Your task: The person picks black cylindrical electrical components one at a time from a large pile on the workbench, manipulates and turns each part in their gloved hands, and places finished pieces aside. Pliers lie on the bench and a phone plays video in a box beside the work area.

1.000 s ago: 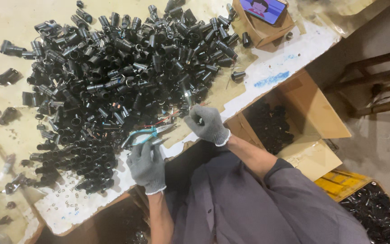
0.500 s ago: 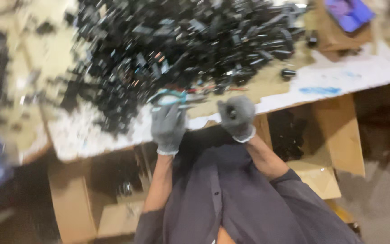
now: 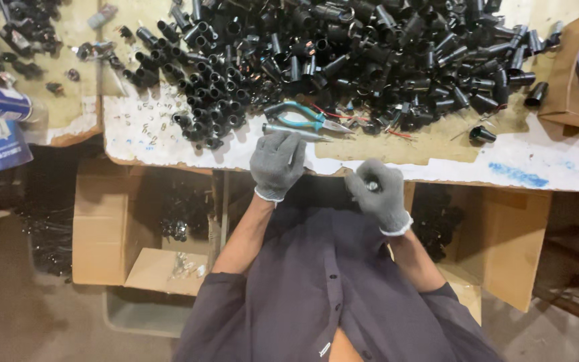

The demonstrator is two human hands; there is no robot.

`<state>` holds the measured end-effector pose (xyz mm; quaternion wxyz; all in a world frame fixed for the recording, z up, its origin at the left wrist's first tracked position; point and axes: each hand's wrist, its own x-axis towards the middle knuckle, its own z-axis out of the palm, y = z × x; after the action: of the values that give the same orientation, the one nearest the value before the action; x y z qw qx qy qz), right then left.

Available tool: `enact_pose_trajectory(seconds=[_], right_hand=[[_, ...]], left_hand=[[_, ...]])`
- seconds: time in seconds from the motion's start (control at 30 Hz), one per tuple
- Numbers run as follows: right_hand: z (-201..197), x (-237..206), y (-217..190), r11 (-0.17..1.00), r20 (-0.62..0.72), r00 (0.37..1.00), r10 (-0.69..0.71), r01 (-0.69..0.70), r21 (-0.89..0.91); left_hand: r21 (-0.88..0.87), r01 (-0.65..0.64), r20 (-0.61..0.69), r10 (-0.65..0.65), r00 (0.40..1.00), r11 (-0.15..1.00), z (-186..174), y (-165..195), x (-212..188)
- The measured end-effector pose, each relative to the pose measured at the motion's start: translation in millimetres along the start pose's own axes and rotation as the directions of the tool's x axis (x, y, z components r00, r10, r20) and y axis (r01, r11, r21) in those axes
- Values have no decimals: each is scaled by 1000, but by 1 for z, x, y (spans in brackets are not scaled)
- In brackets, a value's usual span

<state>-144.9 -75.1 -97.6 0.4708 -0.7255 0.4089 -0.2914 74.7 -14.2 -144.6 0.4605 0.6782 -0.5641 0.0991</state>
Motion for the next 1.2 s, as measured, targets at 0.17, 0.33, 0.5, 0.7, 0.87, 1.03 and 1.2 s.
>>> enact_pose_trajectory(seconds=[0.17,0.33,0.5,0.7,0.87,1.03,1.2], right_hand=[[27,16,28,994,-124,992,-20,6,-108],[36,20,42,990,-153,984,-86,67,-123],[38,19,42,993,-162,984,-72,55,-107],[34,19,42,978,-192,969,-155,123,-167],[21,9,43,964,-225,958,-180,126,-234],[18,5,39,964,-235,961,-149,88,-251],[17,5,42,954,-225,954,-198,134,-270]], left_hand=[[0,72,4,-72,997,997,-13,6,5],[259,69,61,-87,994,964,-34,-2,30],[406,161,163,-245,956,899,-19,-19,55],[565,175,283,-388,877,806,15,-21,85],[630,153,426,-504,752,761,21,-4,87],[614,130,440,-474,762,779,13,8,85],[643,103,510,-524,682,759,15,-1,88]])
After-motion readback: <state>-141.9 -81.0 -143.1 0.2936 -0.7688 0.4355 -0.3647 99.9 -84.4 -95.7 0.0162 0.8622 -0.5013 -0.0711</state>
